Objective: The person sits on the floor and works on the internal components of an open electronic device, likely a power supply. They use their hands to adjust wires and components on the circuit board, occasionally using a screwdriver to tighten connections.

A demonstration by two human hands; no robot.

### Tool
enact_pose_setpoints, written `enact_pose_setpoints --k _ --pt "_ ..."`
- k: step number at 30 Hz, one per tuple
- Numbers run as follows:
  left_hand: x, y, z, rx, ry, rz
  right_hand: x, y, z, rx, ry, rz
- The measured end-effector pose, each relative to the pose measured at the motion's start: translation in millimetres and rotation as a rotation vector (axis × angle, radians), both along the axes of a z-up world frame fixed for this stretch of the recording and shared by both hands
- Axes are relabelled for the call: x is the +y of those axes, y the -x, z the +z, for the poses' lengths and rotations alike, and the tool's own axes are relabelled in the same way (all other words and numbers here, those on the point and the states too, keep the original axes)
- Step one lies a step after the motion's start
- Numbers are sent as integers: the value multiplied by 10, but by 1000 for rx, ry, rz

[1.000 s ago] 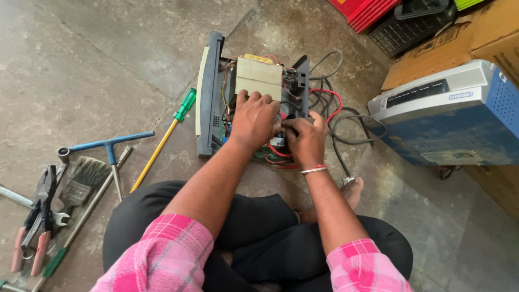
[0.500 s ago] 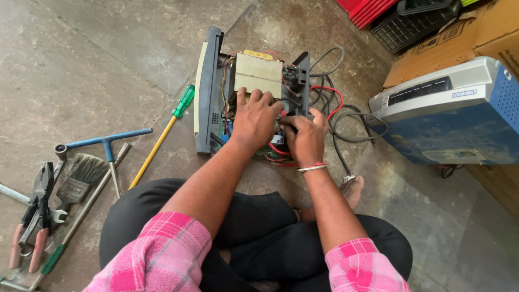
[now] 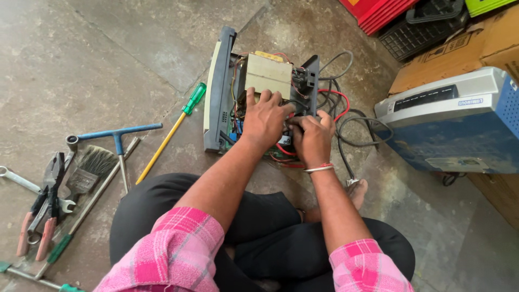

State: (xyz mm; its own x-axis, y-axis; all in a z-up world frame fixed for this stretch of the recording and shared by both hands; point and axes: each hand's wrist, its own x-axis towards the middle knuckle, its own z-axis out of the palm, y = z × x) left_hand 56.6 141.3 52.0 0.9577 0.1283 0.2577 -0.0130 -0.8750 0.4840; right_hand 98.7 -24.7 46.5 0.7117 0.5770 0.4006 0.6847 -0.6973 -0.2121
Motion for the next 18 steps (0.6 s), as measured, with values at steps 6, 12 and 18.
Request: enact_pose_setpoints --k 6,12,18 --pt "-3 3 -33 -8 38 18 24 29 -29 -63 25 -1" --pt "-12 1 -35 5 50 22 41 65 -11 -79 42 -6" --pt "17 8 -14 28 42 -1 78 110 78 -54 28 -33"
